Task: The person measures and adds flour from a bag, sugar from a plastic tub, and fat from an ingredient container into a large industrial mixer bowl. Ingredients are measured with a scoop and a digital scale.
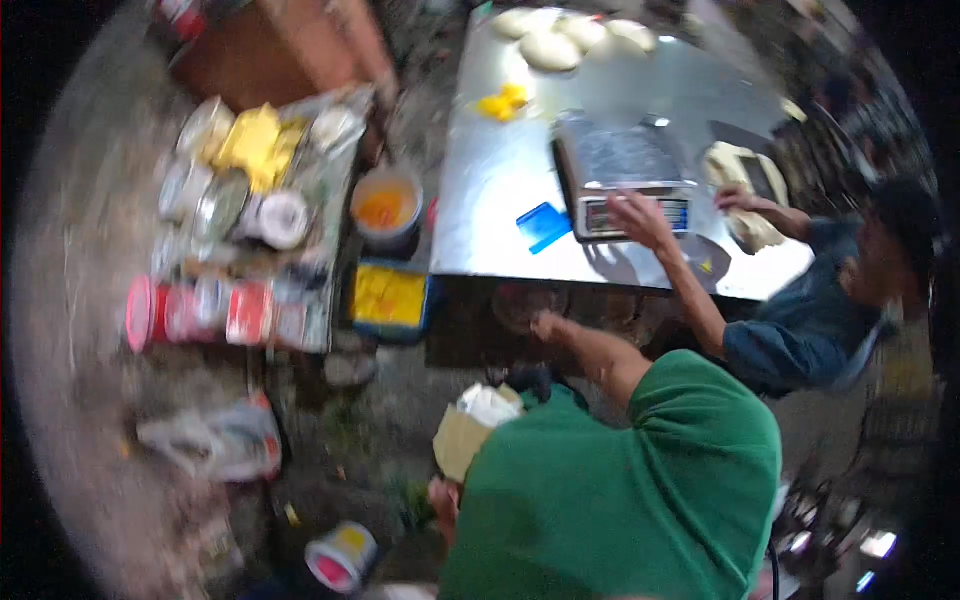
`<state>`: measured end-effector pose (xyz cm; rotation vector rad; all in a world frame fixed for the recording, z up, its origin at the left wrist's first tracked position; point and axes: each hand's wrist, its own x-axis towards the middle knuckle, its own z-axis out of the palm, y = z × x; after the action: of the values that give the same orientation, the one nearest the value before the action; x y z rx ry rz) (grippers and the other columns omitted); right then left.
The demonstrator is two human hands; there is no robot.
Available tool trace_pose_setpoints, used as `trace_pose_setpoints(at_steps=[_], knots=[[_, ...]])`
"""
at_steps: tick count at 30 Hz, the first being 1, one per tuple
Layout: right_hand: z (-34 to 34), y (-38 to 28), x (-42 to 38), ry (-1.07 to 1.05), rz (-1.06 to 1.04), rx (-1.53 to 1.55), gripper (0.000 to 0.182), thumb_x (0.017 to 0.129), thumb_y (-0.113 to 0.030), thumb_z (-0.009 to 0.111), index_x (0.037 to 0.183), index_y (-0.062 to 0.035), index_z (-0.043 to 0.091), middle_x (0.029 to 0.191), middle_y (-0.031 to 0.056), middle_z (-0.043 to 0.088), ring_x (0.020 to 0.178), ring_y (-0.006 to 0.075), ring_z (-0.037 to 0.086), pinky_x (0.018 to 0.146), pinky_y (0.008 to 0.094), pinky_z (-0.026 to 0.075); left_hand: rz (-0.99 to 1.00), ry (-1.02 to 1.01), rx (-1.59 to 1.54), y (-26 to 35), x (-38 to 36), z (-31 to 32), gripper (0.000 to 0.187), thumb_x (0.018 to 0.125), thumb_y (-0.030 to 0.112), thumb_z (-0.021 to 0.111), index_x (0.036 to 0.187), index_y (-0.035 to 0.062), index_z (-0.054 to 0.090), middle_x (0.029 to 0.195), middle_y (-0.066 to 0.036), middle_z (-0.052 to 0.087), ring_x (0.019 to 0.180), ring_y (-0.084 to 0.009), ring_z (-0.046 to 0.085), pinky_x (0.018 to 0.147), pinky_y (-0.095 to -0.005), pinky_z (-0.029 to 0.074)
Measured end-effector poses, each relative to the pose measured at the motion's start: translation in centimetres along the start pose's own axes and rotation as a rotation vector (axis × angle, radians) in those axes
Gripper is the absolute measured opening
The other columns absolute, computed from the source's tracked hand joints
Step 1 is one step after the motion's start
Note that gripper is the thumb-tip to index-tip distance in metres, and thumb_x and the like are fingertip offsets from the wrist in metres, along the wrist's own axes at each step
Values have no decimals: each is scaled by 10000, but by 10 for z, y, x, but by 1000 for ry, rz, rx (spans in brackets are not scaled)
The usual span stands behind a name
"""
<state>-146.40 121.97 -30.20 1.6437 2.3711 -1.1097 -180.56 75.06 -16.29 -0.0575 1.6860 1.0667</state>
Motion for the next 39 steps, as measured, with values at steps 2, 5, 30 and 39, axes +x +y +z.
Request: trace_pose_setpoints(at_steps=[2, 5, 30, 39], knots=[[-26, -41, 41, -115, -179, 162, 236, 850, -233, 530, 790, -27, 630, 747, 163, 636, 649, 307, 571, 586, 442, 452, -16, 66, -37, 6, -2, 4, 314, 948, 298, 511, 1204, 117, 523, 959, -27, 604, 785, -151, 558, 664, -295, 431], [-58, -129, 83, -244, -68, 518, 209, 873, -200, 545, 951, -17, 611, 766, 112, 632, 725, 236, 579, 671, 395, 468, -10, 131, -166, 18, -12, 19, 346, 940, 326, 539, 1230, 139, 519, 1024, -29, 621, 868, -155, 582, 717, -300, 443], [-88, -209, 137, -624, 132, 409, 154, 880, -231, 594, 832, -86, 617, 680, 38, 587, 541, 157, 561, 455, 309, 432, 314, -261, -1076, 23, 130, -96, 339, 946, 316, 550, 1197, 89, 540, 857, -34, 525, 629, -136, 476, 536, -273, 389], [-77, -284, 177, -789, -222, 239, 183, 918, -247, 586, 844, -80, 570, 680, -12, 536, 575, 91, 524, 489, 233, 412, -21, 371, -790, 24, 120, -67, 376, 966, 301, 507, 1257, 64, 525, 1036, -117, 588, 814, -223, 603, 687, -311, 485]])
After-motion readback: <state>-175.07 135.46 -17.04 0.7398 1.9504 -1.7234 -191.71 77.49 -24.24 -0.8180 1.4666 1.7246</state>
